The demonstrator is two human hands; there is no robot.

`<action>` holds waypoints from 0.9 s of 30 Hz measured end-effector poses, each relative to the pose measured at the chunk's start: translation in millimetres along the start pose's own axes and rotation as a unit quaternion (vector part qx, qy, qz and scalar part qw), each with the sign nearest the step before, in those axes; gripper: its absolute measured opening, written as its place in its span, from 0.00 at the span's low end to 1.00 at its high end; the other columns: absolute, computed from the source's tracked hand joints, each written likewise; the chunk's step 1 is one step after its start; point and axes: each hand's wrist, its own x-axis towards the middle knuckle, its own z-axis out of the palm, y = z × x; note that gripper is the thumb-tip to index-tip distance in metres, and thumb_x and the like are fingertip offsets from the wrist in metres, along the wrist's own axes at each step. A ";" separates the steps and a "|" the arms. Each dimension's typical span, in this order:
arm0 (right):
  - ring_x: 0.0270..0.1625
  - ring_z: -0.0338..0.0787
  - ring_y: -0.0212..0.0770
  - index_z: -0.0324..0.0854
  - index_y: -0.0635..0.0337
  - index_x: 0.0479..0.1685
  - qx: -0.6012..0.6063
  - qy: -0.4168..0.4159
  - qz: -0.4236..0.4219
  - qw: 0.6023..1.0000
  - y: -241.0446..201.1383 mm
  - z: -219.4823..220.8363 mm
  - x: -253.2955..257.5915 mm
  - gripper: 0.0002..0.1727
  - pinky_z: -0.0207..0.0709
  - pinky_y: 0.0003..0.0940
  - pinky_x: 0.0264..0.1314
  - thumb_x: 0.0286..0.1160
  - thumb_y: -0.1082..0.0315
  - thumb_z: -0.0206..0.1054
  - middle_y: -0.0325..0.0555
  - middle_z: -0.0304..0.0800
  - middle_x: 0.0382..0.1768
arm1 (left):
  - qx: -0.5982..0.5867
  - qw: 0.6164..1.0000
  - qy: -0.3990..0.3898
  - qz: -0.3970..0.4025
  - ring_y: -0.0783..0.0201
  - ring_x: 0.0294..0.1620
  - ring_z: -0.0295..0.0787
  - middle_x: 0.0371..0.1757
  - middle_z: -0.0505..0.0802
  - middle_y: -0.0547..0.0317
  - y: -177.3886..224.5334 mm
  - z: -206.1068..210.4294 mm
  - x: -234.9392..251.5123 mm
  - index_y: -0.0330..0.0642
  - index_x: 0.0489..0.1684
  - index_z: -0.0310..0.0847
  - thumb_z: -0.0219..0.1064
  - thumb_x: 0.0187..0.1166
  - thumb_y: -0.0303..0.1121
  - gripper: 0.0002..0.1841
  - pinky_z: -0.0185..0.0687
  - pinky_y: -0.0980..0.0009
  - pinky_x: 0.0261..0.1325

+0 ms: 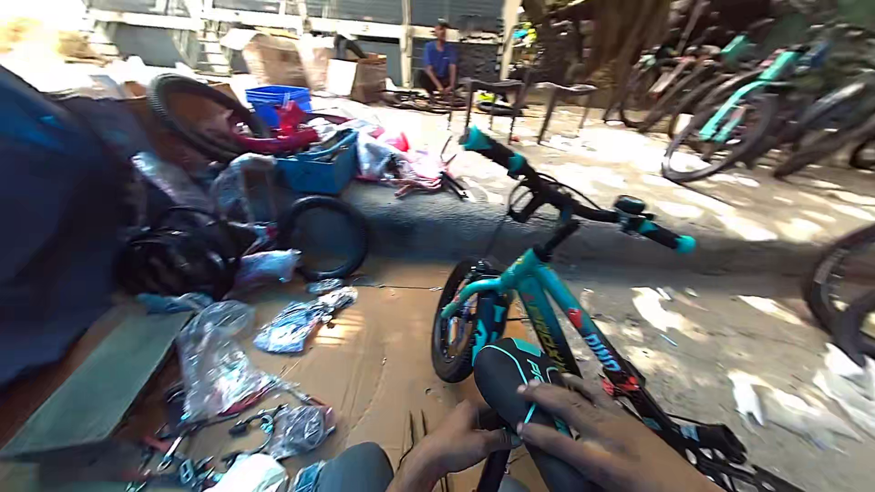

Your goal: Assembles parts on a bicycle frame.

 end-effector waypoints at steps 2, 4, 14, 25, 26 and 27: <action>0.78 0.82 0.57 0.71 0.39 0.85 0.036 -0.018 0.112 0.993 -2.7 -4.9 8.5 0.41 0.82 0.60 0.72 0.65 0.70 0.75 0.55 0.68 0.86 | -0.001 0.996 0.083 0.027 0.70 0.52 0.93 0.47 0.97 0.61 -9.2 -6.6 -16.2 0.41 0.49 0.92 0.74 0.78 0.38 0.11 0.89 0.62 0.64; 0.68 0.90 0.49 0.65 0.48 0.89 0.187 -0.062 0.247 0.949 4.4 -8.4 17.1 0.32 0.89 0.53 0.62 0.82 0.63 0.61 0.47 0.76 0.82 | 0.033 0.985 0.167 0.032 0.69 0.52 0.93 0.48 0.97 0.61 -19.7 -14.2 -29.5 0.43 0.49 0.91 0.73 0.76 0.38 0.11 0.89 0.60 0.64; 0.63 0.91 0.38 0.48 0.45 0.92 0.422 -0.085 0.437 0.790 -12.0 100.6 101.8 0.70 0.88 0.41 0.65 0.40 0.44 0.92 0.46 0.85 0.67 | 0.339 0.906 0.252 -0.002 0.61 0.70 0.85 0.54 0.96 0.66 -59.0 -64.0 -55.7 0.52 0.51 0.93 0.63 0.79 0.59 0.23 0.57 0.44 0.89; 0.68 0.89 0.51 0.34 0.37 0.99 0.165 -0.051 0.430 0.886 24.9 193.1 135.7 0.72 0.82 0.60 0.69 0.51 0.30 0.80 0.54 0.82 0.74 | 0.065 0.831 0.256 -0.489 0.40 0.75 0.82 0.74 0.84 0.36 -234.0 -52.8 -59.5 0.34 0.77 0.73 0.69 0.76 0.48 0.34 0.79 0.38 0.72; 0.67 0.89 0.50 0.34 0.37 0.99 0.179 -0.054 0.440 0.879 33.1 201.6 139.6 0.72 0.82 0.59 0.69 0.53 0.30 0.80 0.54 0.84 0.72 | 0.058 0.827 0.265 -0.493 0.39 0.78 0.78 0.78 0.80 0.35 -256.7 -43.0 -56.0 0.34 0.82 0.68 0.71 0.74 0.48 0.38 0.77 0.38 0.74; 0.67 0.90 0.49 0.34 0.38 0.99 0.193 -0.056 0.448 0.871 40.3 210.9 142.4 0.71 0.82 0.58 0.69 0.53 0.31 0.80 0.54 0.84 0.72 | 0.053 0.828 0.273 -0.487 0.39 0.80 0.75 0.82 0.76 0.36 -276.1 -34.5 -53.2 0.36 0.86 0.63 0.73 0.72 0.48 0.42 0.75 0.37 0.76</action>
